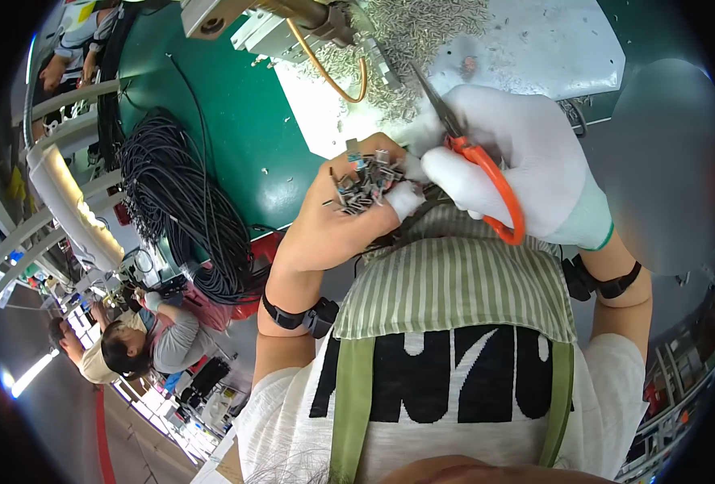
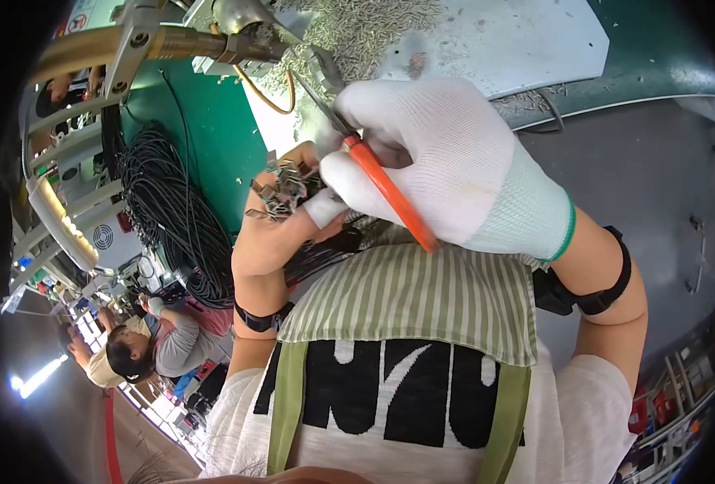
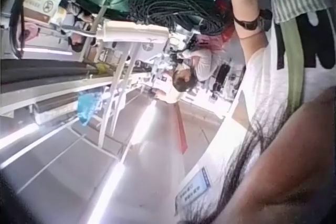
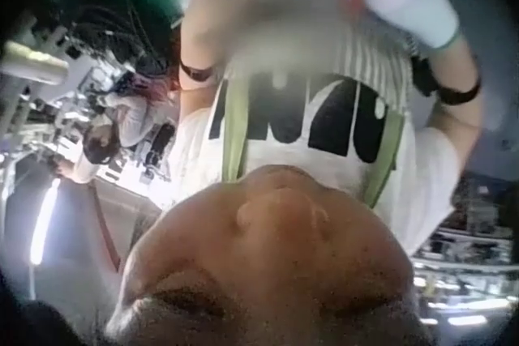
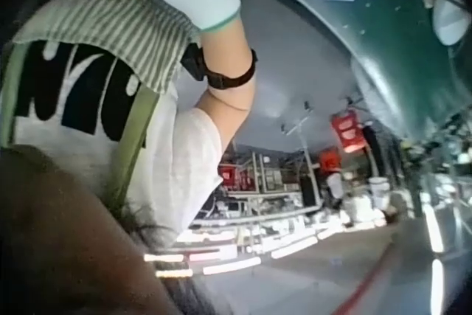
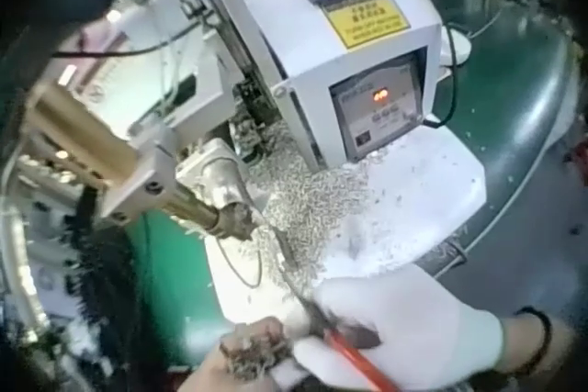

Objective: The person trims the wire ends of a cable using shears and then uses a machine to press a connector onto the cable. This process is repeated for several cables before the person gathers the finished assemblies together.

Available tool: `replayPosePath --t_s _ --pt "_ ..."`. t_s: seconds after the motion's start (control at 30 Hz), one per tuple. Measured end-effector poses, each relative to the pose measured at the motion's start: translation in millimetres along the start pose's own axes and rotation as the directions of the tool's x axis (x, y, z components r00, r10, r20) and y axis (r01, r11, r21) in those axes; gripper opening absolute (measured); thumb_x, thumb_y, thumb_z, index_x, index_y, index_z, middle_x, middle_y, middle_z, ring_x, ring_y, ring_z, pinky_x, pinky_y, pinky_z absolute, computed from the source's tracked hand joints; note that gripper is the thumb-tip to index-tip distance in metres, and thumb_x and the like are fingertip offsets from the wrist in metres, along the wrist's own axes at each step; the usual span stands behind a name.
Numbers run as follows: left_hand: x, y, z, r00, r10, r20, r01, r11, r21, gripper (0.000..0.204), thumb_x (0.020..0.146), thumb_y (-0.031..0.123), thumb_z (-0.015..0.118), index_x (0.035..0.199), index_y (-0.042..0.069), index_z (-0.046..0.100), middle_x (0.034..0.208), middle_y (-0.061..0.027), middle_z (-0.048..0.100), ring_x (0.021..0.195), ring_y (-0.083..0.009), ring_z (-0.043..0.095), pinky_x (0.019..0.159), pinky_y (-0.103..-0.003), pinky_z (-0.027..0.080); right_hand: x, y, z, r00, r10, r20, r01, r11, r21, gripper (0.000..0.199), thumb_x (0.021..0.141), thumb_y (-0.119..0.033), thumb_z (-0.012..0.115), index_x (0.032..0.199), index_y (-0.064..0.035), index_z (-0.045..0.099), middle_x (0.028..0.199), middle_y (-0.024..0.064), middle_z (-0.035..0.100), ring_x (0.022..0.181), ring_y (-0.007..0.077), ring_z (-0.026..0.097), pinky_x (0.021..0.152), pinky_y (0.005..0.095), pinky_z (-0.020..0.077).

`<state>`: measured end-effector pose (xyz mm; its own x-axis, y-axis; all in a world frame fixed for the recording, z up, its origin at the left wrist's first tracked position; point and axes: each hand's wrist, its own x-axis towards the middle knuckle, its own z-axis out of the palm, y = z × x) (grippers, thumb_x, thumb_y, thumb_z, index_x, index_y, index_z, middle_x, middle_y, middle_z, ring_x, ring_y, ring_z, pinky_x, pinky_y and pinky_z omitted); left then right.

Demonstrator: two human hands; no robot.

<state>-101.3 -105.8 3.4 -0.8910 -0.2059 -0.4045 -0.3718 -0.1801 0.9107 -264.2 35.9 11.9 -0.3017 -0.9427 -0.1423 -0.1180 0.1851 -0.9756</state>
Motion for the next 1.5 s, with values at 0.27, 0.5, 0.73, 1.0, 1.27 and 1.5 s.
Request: replayPosePath --t_s 0.27,0.5,0.73,1.0,1.27,1.5 --pt "2.1 -8.0 2.3 0.986 0.163 -0.046 -0.168 0.976 -0.142 0.027 0.084 0.003 0.064 0.108 -0.002 0.053 0.083 -0.0024 0.061 0.07 -0.0064 0.053 0.06 -0.021 0.043 0.7 4.3 1.9 0.988 0.155 -0.017 -0.149 0.972 0.182 0.012 0.081 -0.01 0.063 0.087 -0.0012 0.059 0.064 0.0027 0.057 0.052 0.0072 0.052 0.05 0.0231 0.041" --pt "6.7 -1.3 -3.3 0.996 0.068 0.066 -0.048 0.962 -0.267 0.029 0.085 0.003 0.063 0.112 -0.001 0.052 0.093 -0.0052 0.061 0.074 -0.0103 0.055 0.061 -0.022 0.046 2.3 24.3 -2.0 0.881 -0.445 -0.159 0.377 0.864 -0.333 0.011 0.081 -0.011 0.064 0.084 -0.0022 0.058 0.061 0.0048 0.057 0.051 0.0119 0.056 0.05 0.0257 0.0448" --pt "9.7 -2.3 14.3 0.976 0.15 -0.161 -0.156 0.987 -0.03 0.03 0.082 0.0 0.066 0.109 0.0 0.053 0.105 -0.0088 0.059 0.083 -0.0127 0.059 0.066 -0.024 0.049 4.3 21.1 -5.2 0.915 -0.395 -0.083 0.342 0.867 -0.362 0.015 0.083 -0.014 0.063 0.083 -0.0003 0.057 0.059 0.0072 0.058 0.048 0.0122 0.057 0.046 0.0254 0.0445" --pt "15.7 -7.9 5.5 0.637 0.752 0.171 -0.646 0.399 0.651 0.031 0.079 -0.003 0.065 0.107 0.002 0.056 0.087 -0.0064 0.061 0.077 -0.0121 0.06 0.062 -0.025 0.05 1.1 1.1 -18.4 0.875 0.371 0.311 -0.467 0.817 0.339 0.02 0.088 -0.019 0.056 0.083 0.0001 0.057 0.054 0.0059 0.058 0.043 0.0107 0.053 0.046 0.024 0.0444" --pt "4.8 2.5 19.8 0.868 0.407 -0.284 -0.416 0.909 0.029 0.018 0.081 -0.002 0.064 0.097 0.0 0.057 0.082 -0.0038 0.063 0.066 -0.0084 0.058 0.058 -0.023 0.048 -2.1 21.1 15.4 0.811 -0.565 -0.15 0.45 0.767 -0.458 0.017 0.077 -0.014 0.069 0.087 -0.0029 0.062 0.061 0.0084 0.057 0.047 0.0206 0.054 0.046 0.0295 0.0419" --pt "7.5 10.0 16.3 0.904 0.236 -0.357 -0.229 0.971 0.061 0.02 0.08 -0.004 0.063 0.098 0.0 0.055 0.081 -0.001 0.061 0.069 -0.0066 0.056 0.064 -0.02 0.046 -9.2 14.9 17.1 0.799 -0.565 -0.205 0.223 0.595 -0.772 0.021 0.073 -0.013 0.073 0.09 -0.0075 0.065 0.062 0.005 0.055 0.05 0.0236 0.054 0.048 0.0323 0.042"
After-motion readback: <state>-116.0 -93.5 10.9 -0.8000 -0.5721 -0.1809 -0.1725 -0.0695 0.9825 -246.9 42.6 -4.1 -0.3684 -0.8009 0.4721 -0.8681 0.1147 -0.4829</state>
